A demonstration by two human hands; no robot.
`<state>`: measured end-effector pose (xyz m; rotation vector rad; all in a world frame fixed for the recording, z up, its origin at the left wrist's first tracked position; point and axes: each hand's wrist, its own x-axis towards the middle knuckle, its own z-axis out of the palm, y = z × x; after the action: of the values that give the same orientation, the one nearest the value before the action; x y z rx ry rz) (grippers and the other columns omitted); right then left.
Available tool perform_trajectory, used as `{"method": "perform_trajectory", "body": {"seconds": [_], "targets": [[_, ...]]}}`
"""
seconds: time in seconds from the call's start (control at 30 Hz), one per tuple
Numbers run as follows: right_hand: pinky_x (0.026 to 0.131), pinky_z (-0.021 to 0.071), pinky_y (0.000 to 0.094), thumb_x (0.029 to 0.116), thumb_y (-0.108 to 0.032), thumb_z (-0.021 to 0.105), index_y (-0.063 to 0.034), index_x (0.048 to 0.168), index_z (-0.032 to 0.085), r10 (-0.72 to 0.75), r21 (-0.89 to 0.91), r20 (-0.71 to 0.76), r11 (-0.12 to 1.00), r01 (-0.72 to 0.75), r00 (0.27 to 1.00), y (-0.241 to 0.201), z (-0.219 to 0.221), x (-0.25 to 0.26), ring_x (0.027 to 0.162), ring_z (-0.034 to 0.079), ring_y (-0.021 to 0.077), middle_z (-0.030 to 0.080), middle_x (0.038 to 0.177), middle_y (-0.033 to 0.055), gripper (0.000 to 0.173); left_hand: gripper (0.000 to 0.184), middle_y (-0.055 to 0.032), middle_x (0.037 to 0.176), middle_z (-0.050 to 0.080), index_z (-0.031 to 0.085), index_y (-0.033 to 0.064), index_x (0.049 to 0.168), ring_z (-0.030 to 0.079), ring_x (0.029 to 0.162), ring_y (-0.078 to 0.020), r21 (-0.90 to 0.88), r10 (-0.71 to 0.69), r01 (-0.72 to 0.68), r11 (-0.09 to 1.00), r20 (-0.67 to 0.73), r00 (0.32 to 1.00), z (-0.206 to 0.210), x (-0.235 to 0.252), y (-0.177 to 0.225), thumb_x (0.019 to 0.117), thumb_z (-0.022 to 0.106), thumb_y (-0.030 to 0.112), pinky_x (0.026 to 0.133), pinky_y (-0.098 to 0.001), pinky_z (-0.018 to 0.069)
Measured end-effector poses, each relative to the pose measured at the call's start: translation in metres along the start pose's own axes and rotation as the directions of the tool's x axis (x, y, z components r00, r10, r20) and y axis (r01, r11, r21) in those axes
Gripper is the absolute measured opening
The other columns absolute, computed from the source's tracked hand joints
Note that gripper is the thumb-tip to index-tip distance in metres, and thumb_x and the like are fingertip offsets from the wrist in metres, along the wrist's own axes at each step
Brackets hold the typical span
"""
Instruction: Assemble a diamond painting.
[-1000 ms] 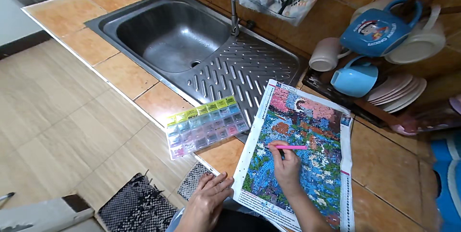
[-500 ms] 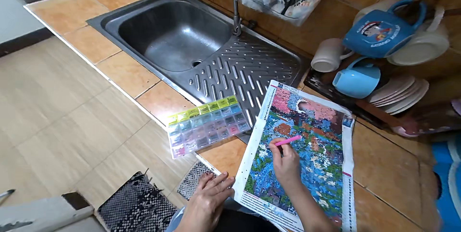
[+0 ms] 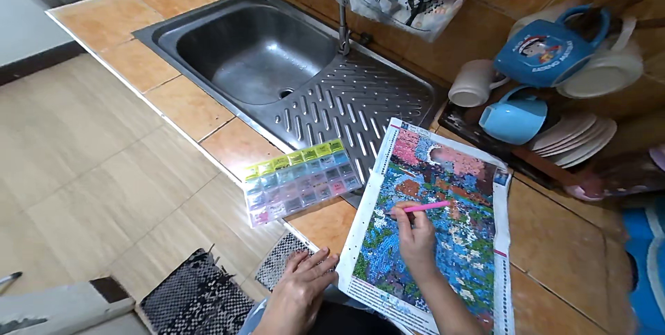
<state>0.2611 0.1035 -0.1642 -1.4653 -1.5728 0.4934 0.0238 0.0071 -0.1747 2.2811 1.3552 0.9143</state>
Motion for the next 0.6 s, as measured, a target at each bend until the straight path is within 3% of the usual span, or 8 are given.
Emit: {"method": "perform_trajectory", "body": {"seconds": [0.2,0.6], "targets": [[0.072,0.0551,0.0256,0.0979,-0.012,0.054,0.0045,0.098,0.067,-0.044,-0.012,-0.011,0.999,0.044,0.999,0.0028,0.003,-0.0004,0.074,0.064,0.0117,0.068,0.085,0.0104,0.021,0.026,-0.0014,0.122,0.075,0.079,0.0135,0.097,0.066,0.124,-0.0209,-0.006,0.008,-0.008,1.0,0.009,1.0,-0.0009,0.0012,-0.0007,0.0923,0.055,0.007,0.106,-0.0446,0.0489],[0.069,0.056,0.0312,0.0969,-0.014,0.053,0.0023,0.094,0.067,-0.124,-0.127,0.004,0.984,0.123,0.992,0.0013,0.0059,0.0001,0.072,0.065,0.0175,0.067,0.084,0.0108,0.021,0.027,-0.0017,0.122,0.075,0.08,0.0134,0.097,0.067,0.123,-0.0217,-0.013,-0.002,0.003,1.0,0.022,1.0,-0.0033,0.0026,-0.0004,0.0901,0.055,0.005,0.106,-0.0449,0.0491]]}}
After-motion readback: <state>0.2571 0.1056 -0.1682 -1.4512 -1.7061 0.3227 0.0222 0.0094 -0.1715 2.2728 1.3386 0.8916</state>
